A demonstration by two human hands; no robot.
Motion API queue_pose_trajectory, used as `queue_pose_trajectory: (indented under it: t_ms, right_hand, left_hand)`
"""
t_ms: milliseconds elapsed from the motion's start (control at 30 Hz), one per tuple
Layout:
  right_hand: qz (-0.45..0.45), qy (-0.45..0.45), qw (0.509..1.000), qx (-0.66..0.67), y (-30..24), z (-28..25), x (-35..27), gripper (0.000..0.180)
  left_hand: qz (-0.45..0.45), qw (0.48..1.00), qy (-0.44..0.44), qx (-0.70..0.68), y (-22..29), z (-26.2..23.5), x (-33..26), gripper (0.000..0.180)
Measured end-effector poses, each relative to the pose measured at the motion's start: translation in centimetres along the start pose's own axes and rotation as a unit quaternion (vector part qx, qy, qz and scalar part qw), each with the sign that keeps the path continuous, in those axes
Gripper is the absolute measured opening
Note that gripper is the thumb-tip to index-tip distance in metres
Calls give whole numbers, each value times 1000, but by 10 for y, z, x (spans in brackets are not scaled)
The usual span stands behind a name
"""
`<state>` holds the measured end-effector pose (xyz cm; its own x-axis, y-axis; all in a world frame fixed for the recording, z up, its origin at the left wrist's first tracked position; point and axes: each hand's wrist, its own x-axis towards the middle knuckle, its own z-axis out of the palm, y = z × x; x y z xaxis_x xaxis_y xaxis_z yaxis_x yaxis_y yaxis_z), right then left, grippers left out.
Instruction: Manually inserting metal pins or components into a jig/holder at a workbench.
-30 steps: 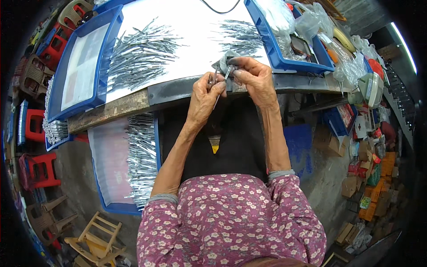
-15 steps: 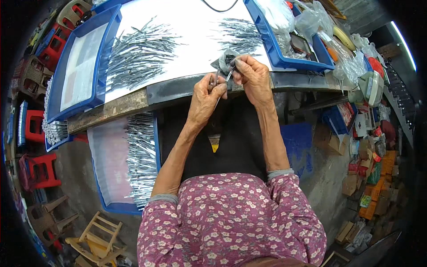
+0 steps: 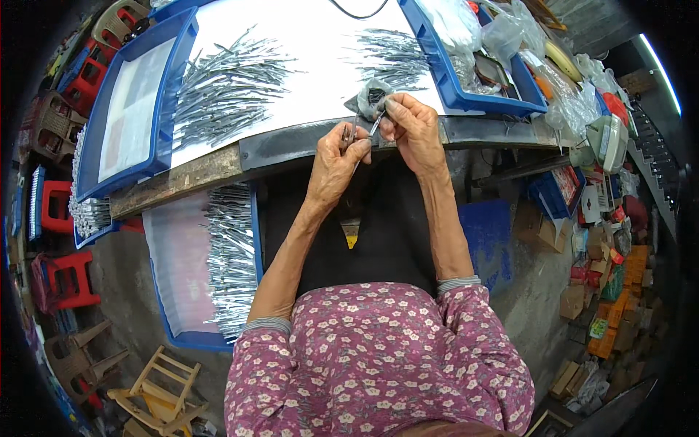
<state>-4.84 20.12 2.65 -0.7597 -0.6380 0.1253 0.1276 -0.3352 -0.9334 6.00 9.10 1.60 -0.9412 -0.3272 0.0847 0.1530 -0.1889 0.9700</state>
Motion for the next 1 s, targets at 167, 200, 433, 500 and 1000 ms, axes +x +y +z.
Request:
queue_pose_trajectory:
  t_ms: [167, 200, 433, 500, 1000]
  right_hand:
    - [12, 2, 1000, -13, -1, 2, -1, 15]
    - [13, 1, 1000, -16, -1, 2, -1, 15]
    - [31, -3, 999, -43, 2, 0, -3, 14]
    - [39, 4, 998, -42, 4, 1, -5, 14]
    - [1, -3, 992, -124, 8, 0, -20, 15]
  left_hand:
    - [-9, 1000, 3, 0, -1, -1, -1, 6]
    - [-11, 1000, 5, 9, -1, -1, -1, 6]
    - [-7, 999, 5, 36, -3, -1, -3, 5]
    - [5, 1000, 3, 23, -10, -2, -3, 5]
    - [4, 997, -8, 71, -10, -1, -7, 6]
